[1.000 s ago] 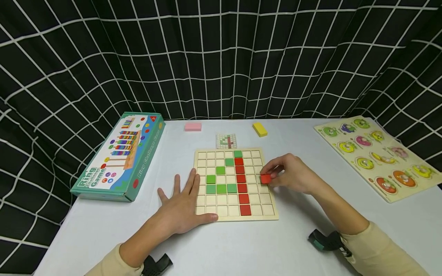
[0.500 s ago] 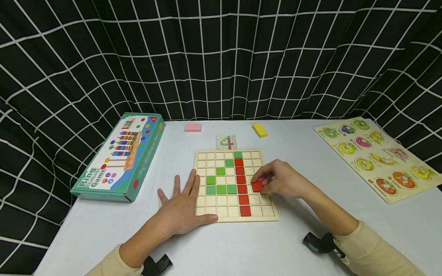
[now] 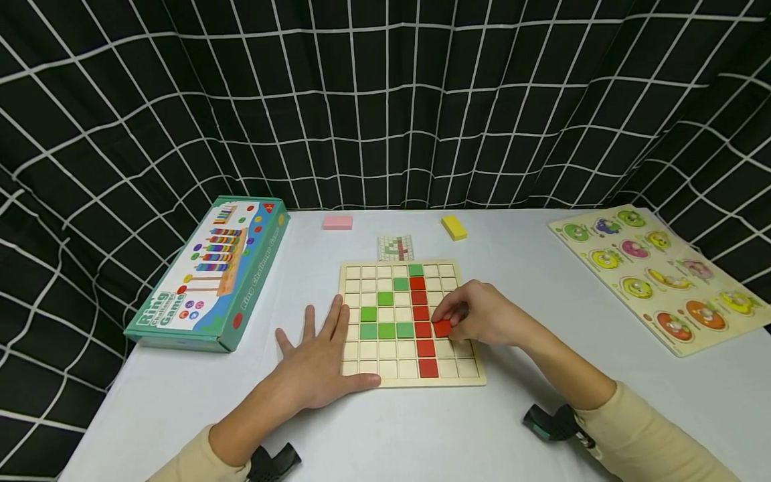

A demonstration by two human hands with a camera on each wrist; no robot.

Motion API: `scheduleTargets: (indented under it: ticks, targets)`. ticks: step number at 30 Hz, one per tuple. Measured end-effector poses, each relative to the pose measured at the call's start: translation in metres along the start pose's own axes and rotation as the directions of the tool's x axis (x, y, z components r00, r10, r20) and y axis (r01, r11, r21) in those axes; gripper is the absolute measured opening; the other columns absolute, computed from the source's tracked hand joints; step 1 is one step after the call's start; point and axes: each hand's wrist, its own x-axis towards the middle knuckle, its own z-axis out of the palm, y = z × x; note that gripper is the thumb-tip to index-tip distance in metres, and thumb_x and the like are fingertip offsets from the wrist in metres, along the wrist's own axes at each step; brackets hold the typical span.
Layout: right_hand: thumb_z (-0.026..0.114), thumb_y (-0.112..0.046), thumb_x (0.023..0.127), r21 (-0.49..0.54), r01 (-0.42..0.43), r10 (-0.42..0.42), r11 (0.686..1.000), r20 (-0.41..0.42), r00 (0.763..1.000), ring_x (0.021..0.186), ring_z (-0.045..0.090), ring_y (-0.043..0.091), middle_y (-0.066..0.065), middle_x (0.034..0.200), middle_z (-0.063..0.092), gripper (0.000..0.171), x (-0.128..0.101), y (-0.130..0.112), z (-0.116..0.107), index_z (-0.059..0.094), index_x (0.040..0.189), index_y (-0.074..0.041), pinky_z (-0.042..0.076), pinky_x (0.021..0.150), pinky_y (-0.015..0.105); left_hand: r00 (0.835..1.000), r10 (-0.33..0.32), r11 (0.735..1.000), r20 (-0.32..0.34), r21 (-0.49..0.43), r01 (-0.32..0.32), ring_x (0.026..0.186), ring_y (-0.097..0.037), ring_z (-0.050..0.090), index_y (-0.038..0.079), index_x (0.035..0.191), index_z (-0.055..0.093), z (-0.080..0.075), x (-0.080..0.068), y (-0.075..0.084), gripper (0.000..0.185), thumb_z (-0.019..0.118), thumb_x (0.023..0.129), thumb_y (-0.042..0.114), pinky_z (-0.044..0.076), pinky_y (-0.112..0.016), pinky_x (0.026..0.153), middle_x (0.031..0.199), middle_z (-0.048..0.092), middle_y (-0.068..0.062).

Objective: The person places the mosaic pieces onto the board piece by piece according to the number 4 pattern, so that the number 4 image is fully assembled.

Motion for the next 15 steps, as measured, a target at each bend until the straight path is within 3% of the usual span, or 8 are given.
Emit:
scheduleTargets:
  ticks: [15]
  targets:
    - [0.084,0.009,0.072,-0.021,0.011,-0.011,1.000,-0.005,1.000,0.076,0.060,0.014,0.003,0.081,0.069,0.028,0.0010,-0.0020,0.0026,0.079,0.094,-0.008,0.052,0.068,0.023,1.000,-0.001,1.000,0.002,0.007,0.001,0.156,-0.058,0.005,0.005,0.167,0.015,-0.0006,-0.0008,-0.0003,0.125,0.069,0.081,0.078,0.005,-0.094,0.100,0.177,0.002,-0.009]
